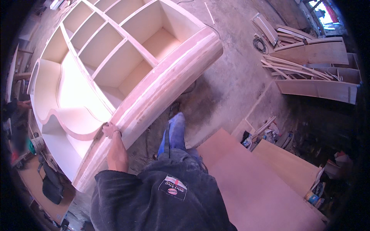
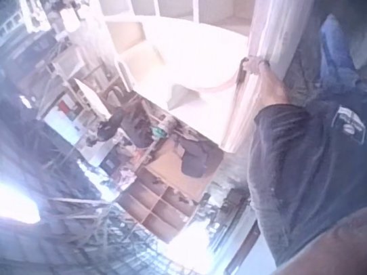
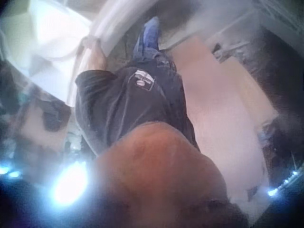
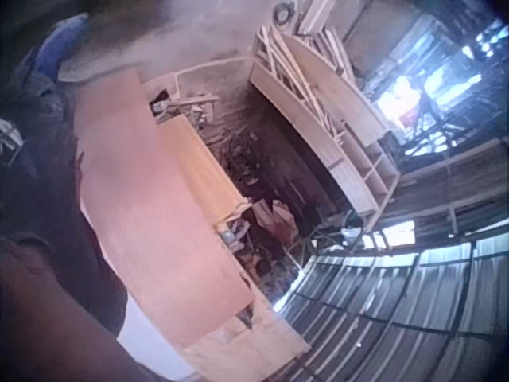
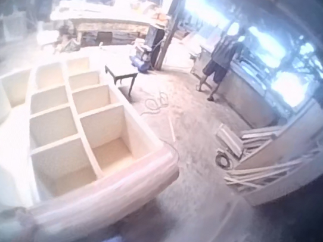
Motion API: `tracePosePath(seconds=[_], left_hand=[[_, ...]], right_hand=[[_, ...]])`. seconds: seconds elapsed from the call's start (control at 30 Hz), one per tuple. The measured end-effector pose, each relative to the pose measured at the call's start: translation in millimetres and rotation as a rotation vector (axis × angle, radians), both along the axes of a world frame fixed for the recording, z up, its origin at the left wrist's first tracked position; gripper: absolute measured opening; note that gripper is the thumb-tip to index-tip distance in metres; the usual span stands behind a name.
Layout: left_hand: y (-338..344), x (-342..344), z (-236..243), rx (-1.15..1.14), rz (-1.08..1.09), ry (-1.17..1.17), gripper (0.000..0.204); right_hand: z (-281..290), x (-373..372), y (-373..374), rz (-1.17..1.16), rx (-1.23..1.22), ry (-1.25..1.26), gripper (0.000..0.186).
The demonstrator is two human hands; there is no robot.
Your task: The person sands the edge of a curved wooden shelf unit with a power sander, applies a thin strip of wood to the edge, and trims the excess wood strip using a utility knife.
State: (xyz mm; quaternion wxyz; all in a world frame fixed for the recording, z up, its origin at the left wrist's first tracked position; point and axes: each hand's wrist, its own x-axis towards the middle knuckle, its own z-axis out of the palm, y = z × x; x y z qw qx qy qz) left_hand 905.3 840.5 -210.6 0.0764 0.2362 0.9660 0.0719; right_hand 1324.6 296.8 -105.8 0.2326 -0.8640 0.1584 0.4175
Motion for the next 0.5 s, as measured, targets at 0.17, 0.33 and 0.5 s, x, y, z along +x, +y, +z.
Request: tracePosePath(seconds=[0.17,0.33,0.5], left_hand=[[10,47,-3,0.239,-0.146,-0.298,0.03],[50,141,-3,0.351,-0.615,-0.428,0.024],[139,282,0,0.504,-0.75,-0.72,0.022]], right_hand=[[7,69,63,0.041,-0.022,-0.028,0.036],[6,150,144,0.156,-0.084,-0.079,0.036],[40,211,212,0.134,0.044,-0.155,0.028]])
